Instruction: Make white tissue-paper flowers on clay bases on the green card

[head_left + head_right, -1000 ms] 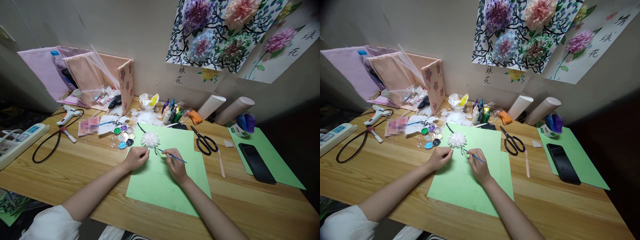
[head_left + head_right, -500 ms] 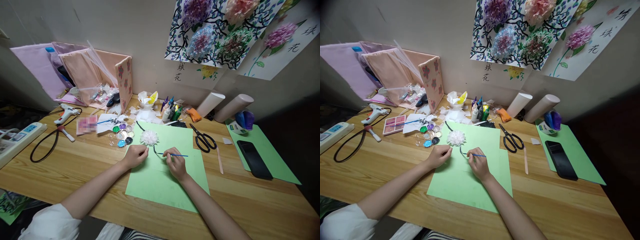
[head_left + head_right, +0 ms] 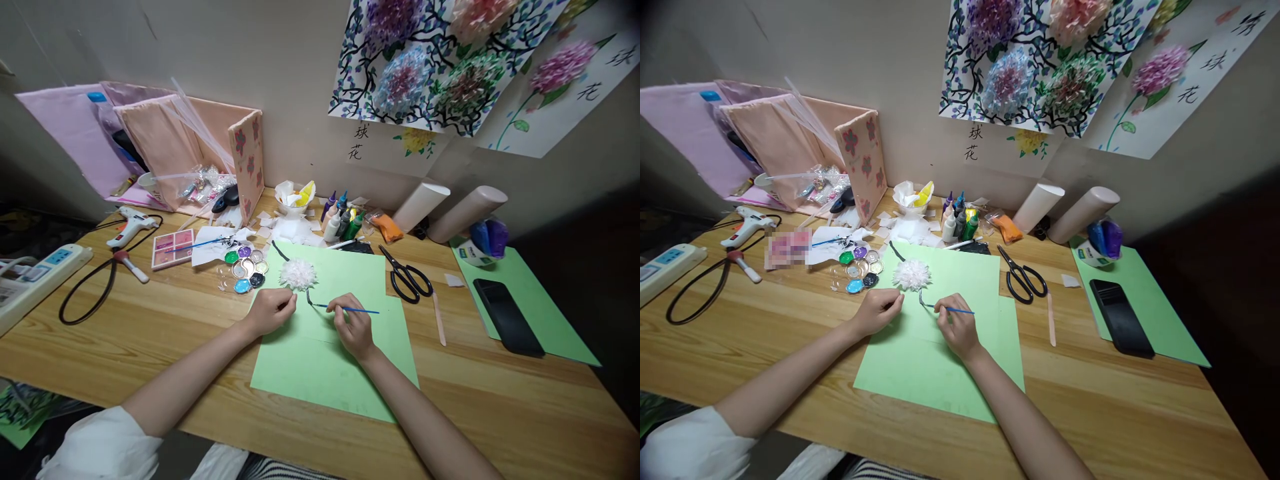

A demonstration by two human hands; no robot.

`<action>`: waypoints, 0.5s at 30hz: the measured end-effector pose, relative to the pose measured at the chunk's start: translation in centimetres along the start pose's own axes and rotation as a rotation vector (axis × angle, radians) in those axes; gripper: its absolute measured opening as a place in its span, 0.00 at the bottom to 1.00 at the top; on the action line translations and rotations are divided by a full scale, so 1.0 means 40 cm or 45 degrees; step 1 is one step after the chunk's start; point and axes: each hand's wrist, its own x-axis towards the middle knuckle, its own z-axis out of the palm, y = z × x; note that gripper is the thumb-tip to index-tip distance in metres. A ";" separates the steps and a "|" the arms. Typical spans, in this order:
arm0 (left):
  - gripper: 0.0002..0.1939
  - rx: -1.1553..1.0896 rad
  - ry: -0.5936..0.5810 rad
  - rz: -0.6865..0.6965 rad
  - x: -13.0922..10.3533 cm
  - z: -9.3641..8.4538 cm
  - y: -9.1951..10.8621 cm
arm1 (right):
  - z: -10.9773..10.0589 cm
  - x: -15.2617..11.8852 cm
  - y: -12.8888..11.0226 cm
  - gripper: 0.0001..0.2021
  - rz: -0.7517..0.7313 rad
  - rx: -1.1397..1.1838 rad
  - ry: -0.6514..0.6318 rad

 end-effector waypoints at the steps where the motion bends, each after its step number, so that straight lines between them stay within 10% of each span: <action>1: 0.20 0.000 0.000 -0.001 0.000 0.000 0.000 | 0.000 0.000 0.000 0.10 0.005 -0.006 -0.006; 15: 0.20 -0.011 -0.008 -0.007 0.001 -0.002 0.000 | 0.006 0.003 0.005 0.09 0.055 -0.021 -0.049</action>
